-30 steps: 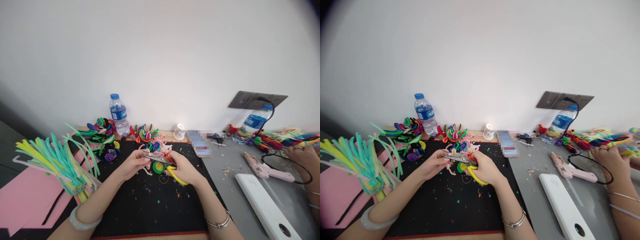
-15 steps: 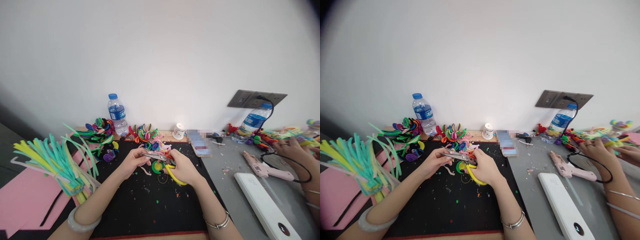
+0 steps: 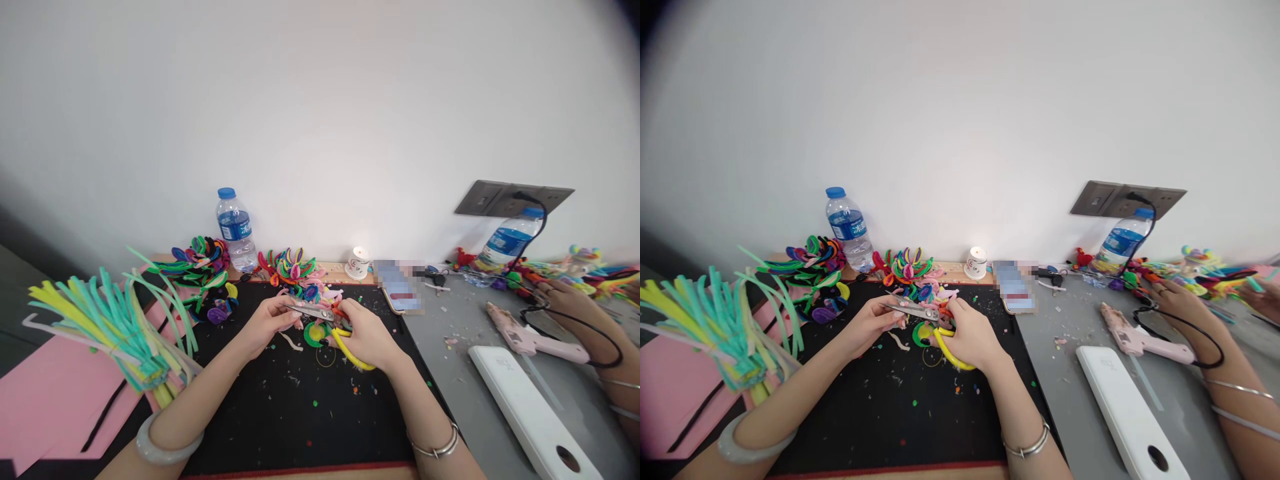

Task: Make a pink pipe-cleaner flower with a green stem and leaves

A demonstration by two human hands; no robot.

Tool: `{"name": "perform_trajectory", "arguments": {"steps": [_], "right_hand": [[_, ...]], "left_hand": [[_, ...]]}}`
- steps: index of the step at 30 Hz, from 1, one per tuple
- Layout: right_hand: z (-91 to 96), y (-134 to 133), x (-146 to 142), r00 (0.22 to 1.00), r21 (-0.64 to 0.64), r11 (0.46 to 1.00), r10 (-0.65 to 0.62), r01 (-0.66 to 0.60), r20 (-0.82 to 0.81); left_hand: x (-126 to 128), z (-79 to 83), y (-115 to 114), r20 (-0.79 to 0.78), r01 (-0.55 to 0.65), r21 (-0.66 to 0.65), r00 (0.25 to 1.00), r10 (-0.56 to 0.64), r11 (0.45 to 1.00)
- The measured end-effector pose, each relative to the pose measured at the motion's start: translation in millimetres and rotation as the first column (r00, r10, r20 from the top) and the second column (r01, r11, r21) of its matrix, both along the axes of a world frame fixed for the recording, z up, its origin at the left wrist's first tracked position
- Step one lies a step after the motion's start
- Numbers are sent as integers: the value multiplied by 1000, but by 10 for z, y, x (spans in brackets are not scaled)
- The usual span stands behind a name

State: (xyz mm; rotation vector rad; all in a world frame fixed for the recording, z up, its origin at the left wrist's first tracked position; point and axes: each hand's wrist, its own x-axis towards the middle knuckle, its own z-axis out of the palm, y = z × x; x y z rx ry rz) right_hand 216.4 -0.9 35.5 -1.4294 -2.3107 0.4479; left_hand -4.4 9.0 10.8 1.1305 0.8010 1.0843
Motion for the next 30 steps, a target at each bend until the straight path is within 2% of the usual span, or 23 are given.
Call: {"name": "perform_trajectory", "arguments": {"steps": [6, 18, 24, 27, 30], "right_hand": [[16, 14, 9, 999, 47, 999, 3, -4, 34], [-6, 2, 13, 996, 103, 994, 11, -19, 83], [-51, 52, 41, 989, 141, 986, -106, 91, 104], [-88, 110, 87, 970, 148, 964, -234, 222, 71], [-146, 187, 175, 930, 119, 924, -368, 364, 7]], "left_hand": [[-13, 5, 10, -61, 13, 32, 998, -11, 999], [-38, -10, 21, -97, 48, -8, 994, -49, 999], [-16, 29, 5, -78, 19, -25, 997, -21, 999], [14, 41, -9, -115, -3, -6, 993, 3, 1000], [41, 13, -11, -232, -38, 82, 971, 56, 996]]}}
